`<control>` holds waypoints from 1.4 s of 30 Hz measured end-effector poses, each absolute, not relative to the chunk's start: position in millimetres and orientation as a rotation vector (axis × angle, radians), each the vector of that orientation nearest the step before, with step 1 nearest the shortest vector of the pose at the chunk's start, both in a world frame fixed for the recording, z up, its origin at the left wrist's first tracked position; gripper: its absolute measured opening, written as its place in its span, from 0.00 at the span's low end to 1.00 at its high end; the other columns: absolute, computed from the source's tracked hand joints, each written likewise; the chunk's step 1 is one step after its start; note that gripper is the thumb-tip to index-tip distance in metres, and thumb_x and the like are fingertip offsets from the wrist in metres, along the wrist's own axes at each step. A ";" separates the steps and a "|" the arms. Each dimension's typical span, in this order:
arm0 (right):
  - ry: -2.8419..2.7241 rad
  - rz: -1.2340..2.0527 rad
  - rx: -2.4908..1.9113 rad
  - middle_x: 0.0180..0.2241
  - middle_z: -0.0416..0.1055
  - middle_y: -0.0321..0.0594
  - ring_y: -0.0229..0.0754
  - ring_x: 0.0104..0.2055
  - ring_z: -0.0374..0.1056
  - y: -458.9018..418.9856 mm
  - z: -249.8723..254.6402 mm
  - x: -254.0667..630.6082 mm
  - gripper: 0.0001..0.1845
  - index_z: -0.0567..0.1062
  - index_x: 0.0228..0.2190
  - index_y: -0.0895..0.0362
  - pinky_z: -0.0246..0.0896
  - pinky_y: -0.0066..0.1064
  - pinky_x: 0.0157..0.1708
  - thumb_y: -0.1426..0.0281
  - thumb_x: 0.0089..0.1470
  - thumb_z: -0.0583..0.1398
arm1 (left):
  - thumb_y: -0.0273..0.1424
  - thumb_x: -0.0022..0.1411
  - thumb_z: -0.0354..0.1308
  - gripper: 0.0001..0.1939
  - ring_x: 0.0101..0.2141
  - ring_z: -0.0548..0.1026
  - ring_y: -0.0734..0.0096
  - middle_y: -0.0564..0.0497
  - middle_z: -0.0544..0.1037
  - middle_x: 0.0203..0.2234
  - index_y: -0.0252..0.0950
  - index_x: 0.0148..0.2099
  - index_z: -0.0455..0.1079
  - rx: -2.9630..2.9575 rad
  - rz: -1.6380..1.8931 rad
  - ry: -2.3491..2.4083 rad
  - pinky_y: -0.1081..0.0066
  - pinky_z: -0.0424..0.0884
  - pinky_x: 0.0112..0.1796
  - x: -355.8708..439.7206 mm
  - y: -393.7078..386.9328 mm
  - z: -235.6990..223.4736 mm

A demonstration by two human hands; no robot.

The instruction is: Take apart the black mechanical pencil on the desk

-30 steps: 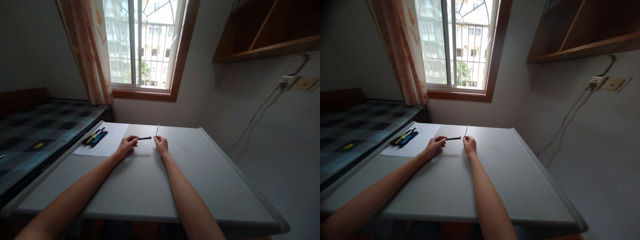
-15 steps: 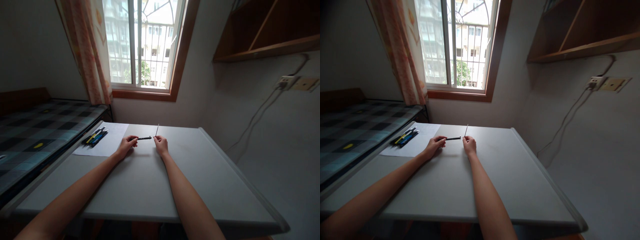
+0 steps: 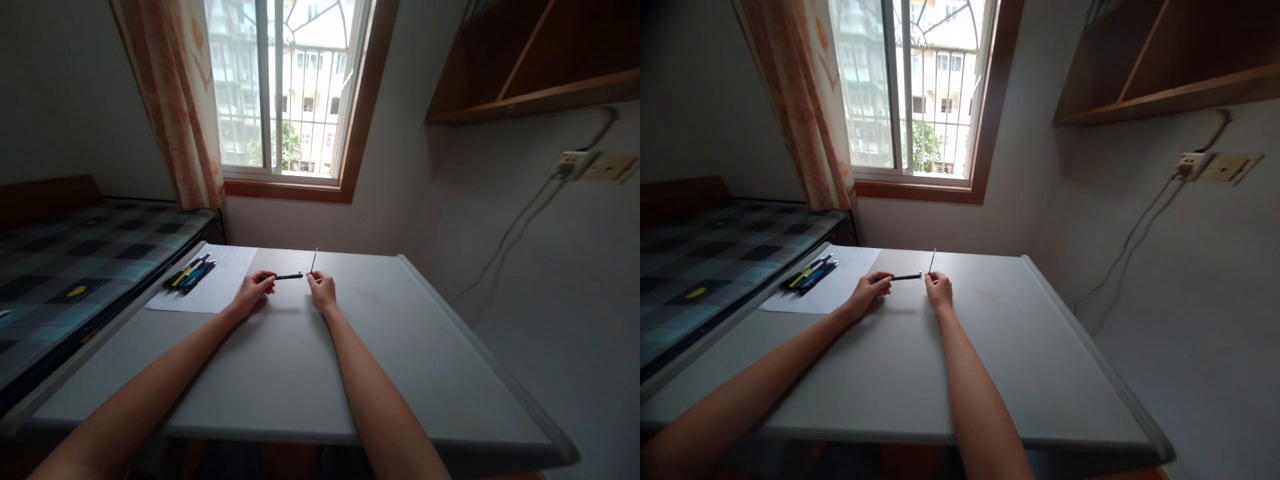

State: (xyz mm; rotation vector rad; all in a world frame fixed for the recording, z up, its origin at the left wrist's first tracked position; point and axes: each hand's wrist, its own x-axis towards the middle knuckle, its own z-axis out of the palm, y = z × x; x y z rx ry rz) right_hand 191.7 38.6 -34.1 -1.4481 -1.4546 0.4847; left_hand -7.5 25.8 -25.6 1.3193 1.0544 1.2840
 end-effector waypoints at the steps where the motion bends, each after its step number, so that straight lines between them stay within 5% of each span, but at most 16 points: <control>1: -1.455 0.486 -1.449 0.27 0.72 0.40 0.37 0.26 0.65 38.7 -34.2 191.7 0.14 0.75 0.27 0.57 0.59 0.28 0.30 0.61 0.46 0.53 | 0.40 0.44 0.61 0.21 0.21 0.69 0.75 0.51 0.71 0.21 0.30 0.38 0.70 1.319 1.286 1.052 0.72 0.66 0.25 -7.5 25.8 -25.5; 42: -1.495 0.502 -1.483 0.28 0.73 0.39 0.37 0.27 0.66 38.1 -34.1 191.6 0.14 0.74 0.28 0.56 0.59 0.27 0.31 0.62 0.47 0.53 | 0.40 0.44 0.62 0.21 0.21 0.70 0.75 0.52 0.71 0.20 0.30 0.38 0.70 1.327 1.296 1.032 0.73 0.66 0.26 -7.2 25.1 -25.5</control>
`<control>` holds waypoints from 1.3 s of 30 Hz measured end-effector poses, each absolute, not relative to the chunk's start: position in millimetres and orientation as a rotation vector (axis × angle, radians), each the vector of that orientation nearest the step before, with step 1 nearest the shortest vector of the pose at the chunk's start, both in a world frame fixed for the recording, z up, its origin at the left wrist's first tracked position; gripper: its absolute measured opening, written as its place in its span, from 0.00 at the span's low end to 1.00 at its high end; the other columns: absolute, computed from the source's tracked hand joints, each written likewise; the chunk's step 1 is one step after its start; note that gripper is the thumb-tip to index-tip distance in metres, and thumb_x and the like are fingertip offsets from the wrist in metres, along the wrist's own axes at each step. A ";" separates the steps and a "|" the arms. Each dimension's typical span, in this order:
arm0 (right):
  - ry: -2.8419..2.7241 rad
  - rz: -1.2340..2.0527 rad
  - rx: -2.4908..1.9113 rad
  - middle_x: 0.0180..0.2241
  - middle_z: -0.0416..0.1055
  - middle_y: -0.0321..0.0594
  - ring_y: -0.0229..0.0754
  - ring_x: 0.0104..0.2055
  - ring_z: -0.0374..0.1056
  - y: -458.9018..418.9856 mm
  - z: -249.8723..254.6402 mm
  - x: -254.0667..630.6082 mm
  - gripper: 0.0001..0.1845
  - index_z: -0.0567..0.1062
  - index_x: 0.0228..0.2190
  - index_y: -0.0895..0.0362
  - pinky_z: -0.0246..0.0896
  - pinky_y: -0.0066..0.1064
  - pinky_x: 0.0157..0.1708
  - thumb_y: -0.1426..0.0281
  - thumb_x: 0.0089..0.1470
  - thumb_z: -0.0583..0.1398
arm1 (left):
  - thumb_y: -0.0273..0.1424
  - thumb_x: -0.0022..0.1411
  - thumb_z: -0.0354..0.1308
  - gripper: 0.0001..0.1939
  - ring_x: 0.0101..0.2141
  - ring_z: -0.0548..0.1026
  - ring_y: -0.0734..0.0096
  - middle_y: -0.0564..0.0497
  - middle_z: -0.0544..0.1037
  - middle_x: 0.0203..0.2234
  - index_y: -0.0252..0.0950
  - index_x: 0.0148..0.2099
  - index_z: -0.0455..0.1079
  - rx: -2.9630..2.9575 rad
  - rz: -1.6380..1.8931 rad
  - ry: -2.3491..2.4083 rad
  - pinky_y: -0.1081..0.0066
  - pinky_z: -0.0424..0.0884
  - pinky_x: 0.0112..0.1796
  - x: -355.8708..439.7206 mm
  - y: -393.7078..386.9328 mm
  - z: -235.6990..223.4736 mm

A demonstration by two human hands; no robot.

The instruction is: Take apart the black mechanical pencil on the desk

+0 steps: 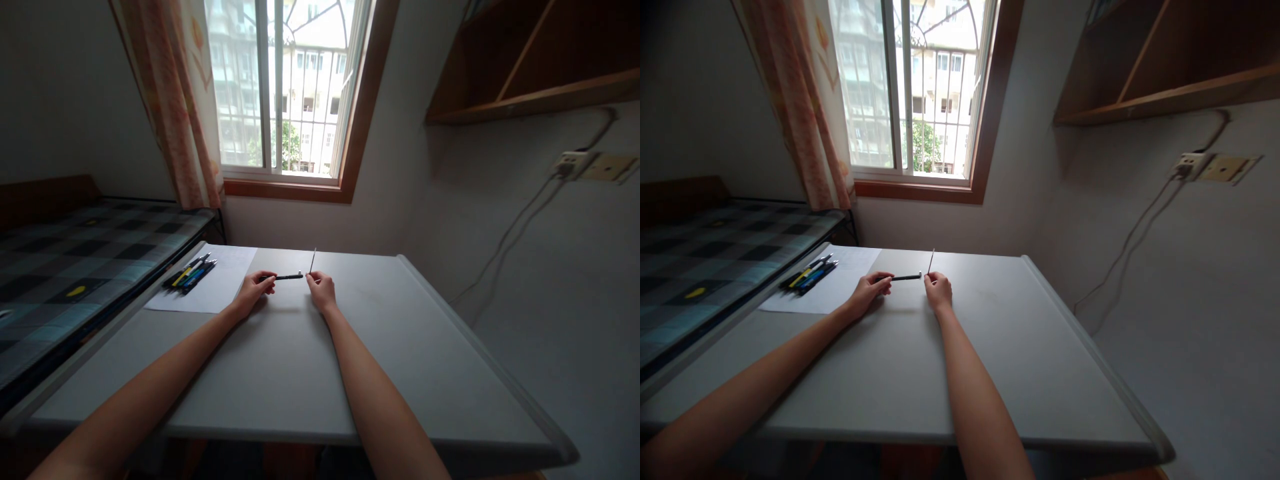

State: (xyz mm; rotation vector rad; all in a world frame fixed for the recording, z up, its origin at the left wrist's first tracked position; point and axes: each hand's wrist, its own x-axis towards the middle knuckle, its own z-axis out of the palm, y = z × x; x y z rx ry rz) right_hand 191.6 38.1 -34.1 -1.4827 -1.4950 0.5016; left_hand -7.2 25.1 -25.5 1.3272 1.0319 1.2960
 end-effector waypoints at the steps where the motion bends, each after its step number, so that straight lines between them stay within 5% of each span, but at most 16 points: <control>1: -1.495 0.500 -1.482 0.28 0.73 0.39 0.37 0.27 0.66 38.0 -34.0 191.6 0.14 0.74 0.28 0.56 0.59 0.27 0.30 0.62 0.47 0.53 | 0.40 0.44 0.62 0.21 0.21 0.70 0.76 0.52 0.71 0.20 0.30 0.38 0.70 1.328 1.298 1.030 0.73 0.66 0.26 -7.2 25.0 -25.3; 39: -1.518 0.499 -1.485 0.28 0.73 0.39 0.37 0.28 0.66 37.4 -34.0 191.6 0.14 0.75 0.29 0.56 0.59 0.27 0.31 0.62 0.48 0.53 | 0.41 0.44 0.61 0.22 0.21 0.70 0.76 0.51 0.71 0.20 0.30 0.38 0.70 1.340 1.295 1.042 0.74 0.66 0.24 -7.5 26.3 -27.5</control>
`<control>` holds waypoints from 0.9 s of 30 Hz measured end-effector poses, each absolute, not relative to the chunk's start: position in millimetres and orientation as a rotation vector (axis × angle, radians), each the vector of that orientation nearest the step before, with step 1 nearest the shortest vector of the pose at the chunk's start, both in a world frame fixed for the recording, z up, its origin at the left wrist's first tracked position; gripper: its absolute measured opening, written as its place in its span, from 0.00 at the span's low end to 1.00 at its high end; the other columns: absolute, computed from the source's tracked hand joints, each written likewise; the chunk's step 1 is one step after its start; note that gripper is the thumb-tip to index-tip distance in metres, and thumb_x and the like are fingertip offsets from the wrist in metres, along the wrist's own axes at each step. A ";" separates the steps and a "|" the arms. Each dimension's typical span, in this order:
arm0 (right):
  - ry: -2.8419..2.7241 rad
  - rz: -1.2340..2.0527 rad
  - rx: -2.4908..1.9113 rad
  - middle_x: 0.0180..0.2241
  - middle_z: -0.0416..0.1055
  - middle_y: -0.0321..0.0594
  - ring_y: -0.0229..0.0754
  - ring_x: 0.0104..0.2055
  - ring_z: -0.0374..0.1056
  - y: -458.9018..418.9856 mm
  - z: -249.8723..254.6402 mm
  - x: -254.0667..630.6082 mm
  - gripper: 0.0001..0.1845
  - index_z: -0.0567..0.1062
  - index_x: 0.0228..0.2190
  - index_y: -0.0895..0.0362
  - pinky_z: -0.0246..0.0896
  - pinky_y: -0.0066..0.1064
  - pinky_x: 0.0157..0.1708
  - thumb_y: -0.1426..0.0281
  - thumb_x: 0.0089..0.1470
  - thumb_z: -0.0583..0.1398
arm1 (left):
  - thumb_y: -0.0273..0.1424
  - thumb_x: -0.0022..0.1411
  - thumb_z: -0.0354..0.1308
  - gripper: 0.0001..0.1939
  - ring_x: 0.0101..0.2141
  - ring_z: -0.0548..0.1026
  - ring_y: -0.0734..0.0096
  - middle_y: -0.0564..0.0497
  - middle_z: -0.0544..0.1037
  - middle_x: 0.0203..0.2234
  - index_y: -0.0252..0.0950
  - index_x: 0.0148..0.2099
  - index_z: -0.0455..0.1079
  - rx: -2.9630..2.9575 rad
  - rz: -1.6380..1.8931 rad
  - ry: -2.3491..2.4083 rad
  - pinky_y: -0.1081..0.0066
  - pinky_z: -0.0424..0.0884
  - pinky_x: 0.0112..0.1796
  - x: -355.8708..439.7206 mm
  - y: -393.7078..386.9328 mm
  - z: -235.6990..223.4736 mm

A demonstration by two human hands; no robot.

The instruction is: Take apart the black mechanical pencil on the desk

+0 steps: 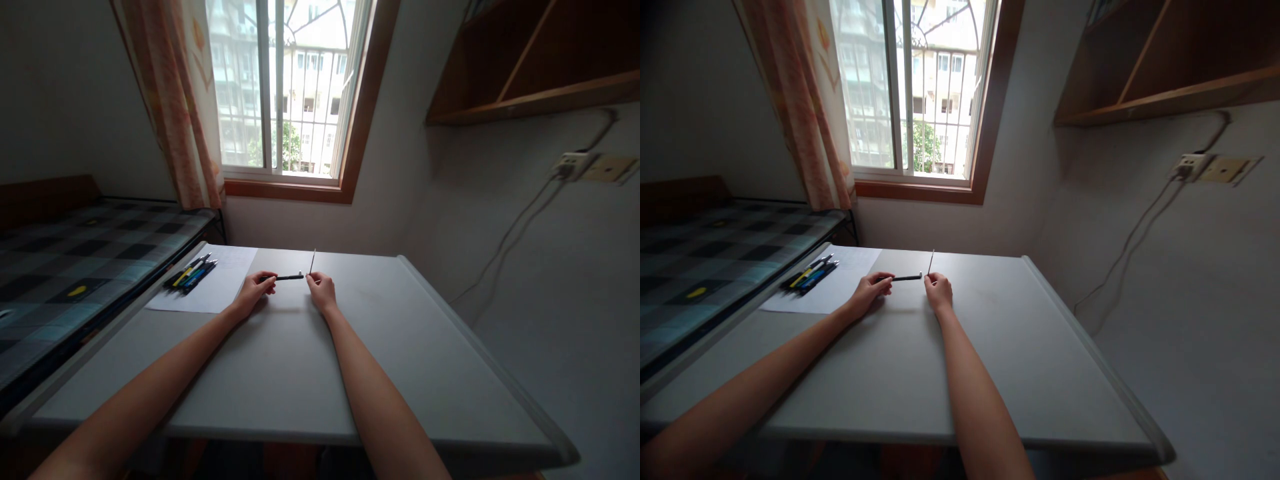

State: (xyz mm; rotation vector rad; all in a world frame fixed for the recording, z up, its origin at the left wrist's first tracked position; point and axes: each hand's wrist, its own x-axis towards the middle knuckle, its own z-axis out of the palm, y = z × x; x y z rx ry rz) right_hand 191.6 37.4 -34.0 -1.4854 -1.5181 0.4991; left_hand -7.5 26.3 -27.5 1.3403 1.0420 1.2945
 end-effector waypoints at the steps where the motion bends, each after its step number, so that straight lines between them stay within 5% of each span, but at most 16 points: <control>1: -1.518 0.497 -1.484 0.28 0.73 0.39 0.37 0.28 0.66 37.4 -34.1 191.7 0.14 0.75 0.29 0.56 0.59 0.27 0.31 0.62 0.48 0.53 | 0.41 0.44 0.61 0.22 0.21 0.70 0.76 0.51 0.71 0.20 0.30 0.38 0.70 1.341 1.293 1.039 0.74 0.66 0.25 -7.6 26.4 -27.8; 27: -1.530 0.488 -1.497 0.28 0.73 0.39 0.37 0.28 0.67 37.5 -33.7 191.3 0.14 0.75 0.29 0.56 0.59 0.27 0.32 0.62 0.48 0.53 | 0.42 0.44 0.61 0.22 0.21 0.70 0.75 0.51 0.71 0.21 0.30 0.38 0.70 1.344 1.291 1.054 0.72 0.66 0.25 -6.3 23.7 -24.1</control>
